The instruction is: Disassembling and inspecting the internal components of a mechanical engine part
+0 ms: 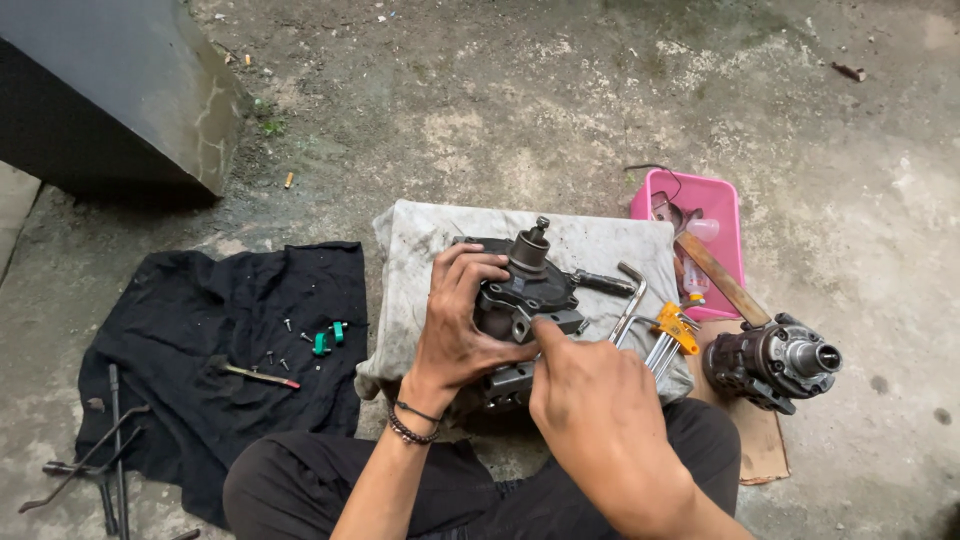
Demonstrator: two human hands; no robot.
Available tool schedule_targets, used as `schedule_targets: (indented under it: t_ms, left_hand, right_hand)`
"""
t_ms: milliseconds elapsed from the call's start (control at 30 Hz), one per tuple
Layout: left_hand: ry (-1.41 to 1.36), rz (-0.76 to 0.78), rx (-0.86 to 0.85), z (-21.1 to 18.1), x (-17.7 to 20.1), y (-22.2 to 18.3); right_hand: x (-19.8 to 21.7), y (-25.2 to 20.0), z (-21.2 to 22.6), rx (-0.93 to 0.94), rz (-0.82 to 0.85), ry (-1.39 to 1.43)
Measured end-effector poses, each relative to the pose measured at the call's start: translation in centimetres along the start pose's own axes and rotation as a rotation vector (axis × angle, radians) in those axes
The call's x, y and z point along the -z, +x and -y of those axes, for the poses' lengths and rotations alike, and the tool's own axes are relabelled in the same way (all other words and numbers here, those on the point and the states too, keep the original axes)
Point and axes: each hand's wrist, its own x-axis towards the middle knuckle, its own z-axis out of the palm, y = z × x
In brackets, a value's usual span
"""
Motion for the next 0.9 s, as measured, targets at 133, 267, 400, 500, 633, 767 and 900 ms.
schedule_targets:
  t_ms: [133,267,400,500,633,767,900]
  left_hand:
    - [0.028,-0.019,0.008,0.0,-0.1,0.2]
    - [0.012,-0.028,-0.002,-0.1,0.1,0.2]
    - [0.005,-0.034,-0.004,-0.1,0.0,0.0]
    - [0.026,-0.058,-0.032,0.3,-0.4,0.1]
    - [0.024,-0.051,-0.043,0.2,-0.3,0.4]
    - [0.028,-0.057,-0.057,0.0,-0.2,0.7]
    - [0.035,-0.064,-0.052,0.2,-0.4,0.2]
  right_hand:
    - [-0.5,0.2,0.2,-0.011,-0.001,-0.102]
    - [-1.1,-0.2,-0.2,-0.040,0.037,-0.146]
    - [-1.2,-0.6,-0.6,0.012,-0.013,-0.148]
    - [-0.8,-0.7,-0.8,-0.023,0.037,-0.157]
    - [-0.7,-0.9,-1.5,-0.038,0.025,-0.138]
    - [0.3,-1.9,-3.9,-0.060,0.074,-0.141]
    - [1.7,-1.7,-5.6,-0.265,0.118,-0.054]
